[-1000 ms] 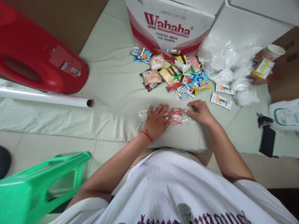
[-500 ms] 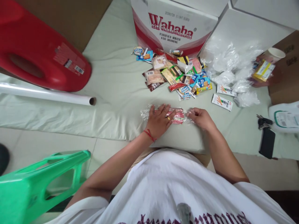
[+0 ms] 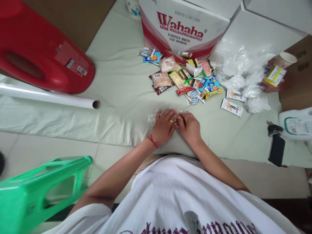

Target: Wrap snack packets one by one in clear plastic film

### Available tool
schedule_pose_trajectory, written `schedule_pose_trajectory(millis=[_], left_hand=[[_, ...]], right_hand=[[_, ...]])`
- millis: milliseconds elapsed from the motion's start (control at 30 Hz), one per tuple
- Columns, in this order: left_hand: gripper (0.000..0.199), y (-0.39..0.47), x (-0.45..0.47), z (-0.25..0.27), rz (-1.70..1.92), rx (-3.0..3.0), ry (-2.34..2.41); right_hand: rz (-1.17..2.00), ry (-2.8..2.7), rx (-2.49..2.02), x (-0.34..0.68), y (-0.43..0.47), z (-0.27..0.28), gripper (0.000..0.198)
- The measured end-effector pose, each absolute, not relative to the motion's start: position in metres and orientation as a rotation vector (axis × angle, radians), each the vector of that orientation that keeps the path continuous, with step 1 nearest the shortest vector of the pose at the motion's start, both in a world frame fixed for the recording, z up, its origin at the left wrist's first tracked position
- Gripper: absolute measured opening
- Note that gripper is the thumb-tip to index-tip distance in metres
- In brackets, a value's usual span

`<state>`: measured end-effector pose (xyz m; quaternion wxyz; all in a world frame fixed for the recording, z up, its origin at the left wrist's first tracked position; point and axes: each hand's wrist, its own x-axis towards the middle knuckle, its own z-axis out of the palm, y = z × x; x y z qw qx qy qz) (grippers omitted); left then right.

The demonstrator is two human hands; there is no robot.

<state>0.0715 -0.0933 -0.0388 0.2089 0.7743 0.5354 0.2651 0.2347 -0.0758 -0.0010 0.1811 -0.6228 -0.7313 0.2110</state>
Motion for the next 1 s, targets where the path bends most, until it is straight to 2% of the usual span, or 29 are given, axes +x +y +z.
schedule_pose_trajectory(millis=[100,200,333,400,600,733,867,1000], left_hand=[[0.045,-0.094,0.054,-0.042,1.002,1.918,1.513],[0.037,-0.093,0.038,-0.039,1.103,1.822,1.719],[0.044,-0.091,0.028,-0.032,0.845,1.749,2.119],[0.045,-0.092,0.027,-0.030,0.710,1.751,2.173],[0.016,-0.102,0.027,-0.032,0.798,1.823,2.086],[0.019,-0.106,0.019,-0.023,0.894,1.599,2.012],[0.020,-0.103,0.011,-0.004,0.900,1.200,1.956],[0.017,-0.090,0.024,0.010,1.048,1.062,1.917]], right_hand=[[0.374,-2.268,-1.726,0.229,-0.097,-0.009,0.049],[0.250,-2.379,-1.728,0.225,-0.109,-0.014,0.057],[0.175,-2.369,-1.727,0.226,-0.111,-0.016,0.055],[0.152,-2.357,-1.667,0.228,-0.108,-0.018,0.052],[0.385,-2.426,-1.467,0.236,-0.101,-0.029,0.060],[0.469,-2.416,-1.466,0.240,-0.101,-0.033,0.065],[0.468,-2.425,-1.452,0.242,-0.101,-0.033,0.063],[0.463,-2.443,-1.431,0.239,-0.101,-0.034,0.060]])
